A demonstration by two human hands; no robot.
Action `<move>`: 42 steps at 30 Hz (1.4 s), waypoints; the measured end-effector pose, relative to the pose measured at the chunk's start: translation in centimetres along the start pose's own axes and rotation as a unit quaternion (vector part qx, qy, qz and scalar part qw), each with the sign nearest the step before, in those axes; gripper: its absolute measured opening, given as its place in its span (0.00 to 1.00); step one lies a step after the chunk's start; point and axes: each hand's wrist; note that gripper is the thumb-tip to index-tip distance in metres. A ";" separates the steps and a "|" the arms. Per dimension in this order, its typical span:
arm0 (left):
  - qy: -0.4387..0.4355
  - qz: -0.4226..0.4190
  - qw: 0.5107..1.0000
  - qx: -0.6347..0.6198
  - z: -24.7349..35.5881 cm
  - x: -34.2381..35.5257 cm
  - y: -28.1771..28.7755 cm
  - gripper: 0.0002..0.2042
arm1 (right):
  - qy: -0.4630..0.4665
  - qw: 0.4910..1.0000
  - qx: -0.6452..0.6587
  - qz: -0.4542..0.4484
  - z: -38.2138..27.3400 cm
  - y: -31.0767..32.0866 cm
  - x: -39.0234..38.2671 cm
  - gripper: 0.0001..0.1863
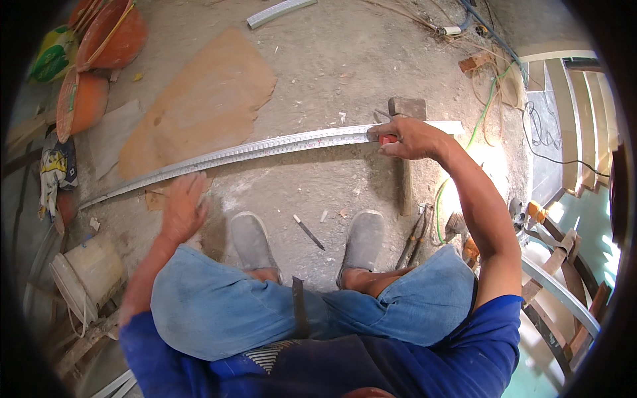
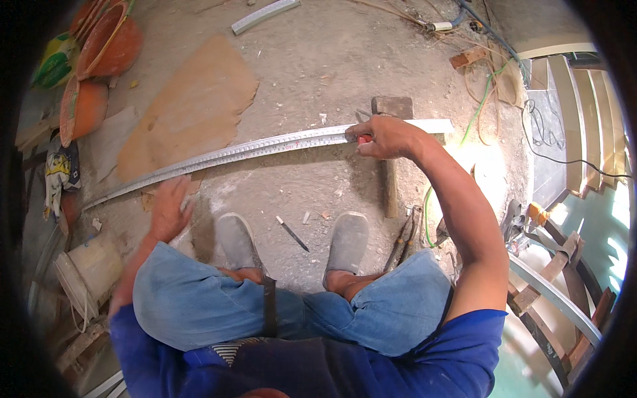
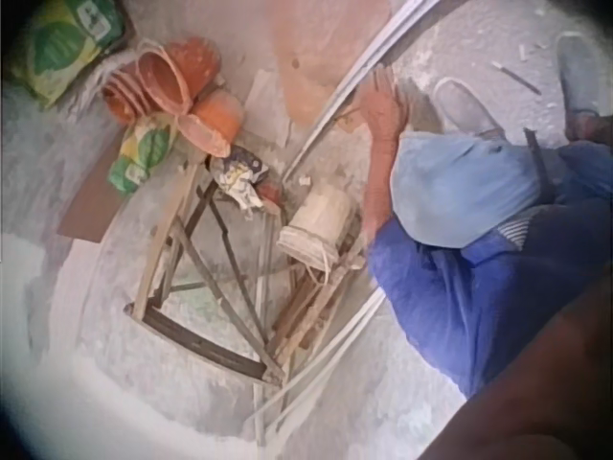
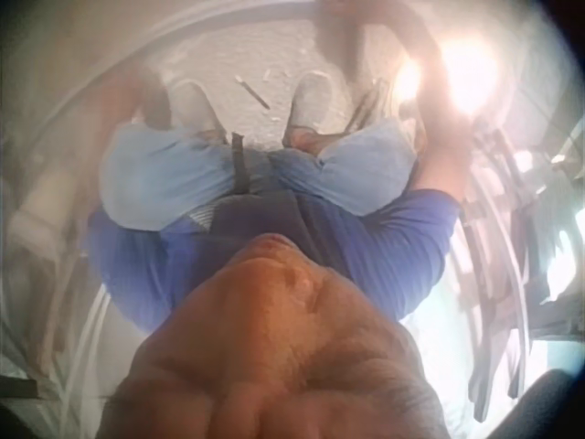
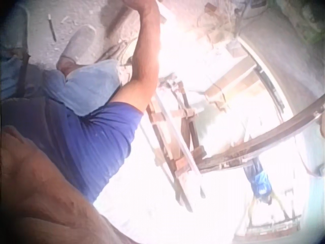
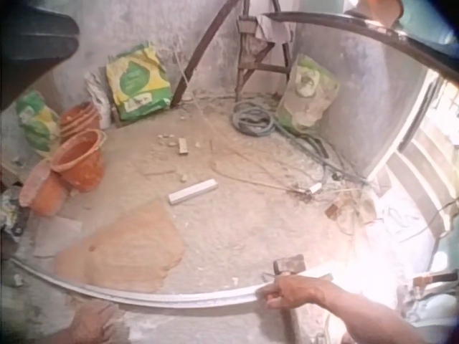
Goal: The person measures a long metal strip with a tape measure and marks it with a pencil. They then use an angle grinder to cut the metal strip at the marked point, producing sparks. Finally, they measure and mark the cut piece again.
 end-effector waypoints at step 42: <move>-0.035 -0.214 0.943 -0.251 10.2 20.6 -5.4 0.20 | -0.026 0.995 -0.066 0.067 4.0 -0.2 -3.6 0.27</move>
Point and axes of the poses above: each hand's wrist, its own x-axis towards the middle knuckle, its own y-axis out of the back of the hand, z = x × y, and after that the axes turned 4 degrees about x, right-handed
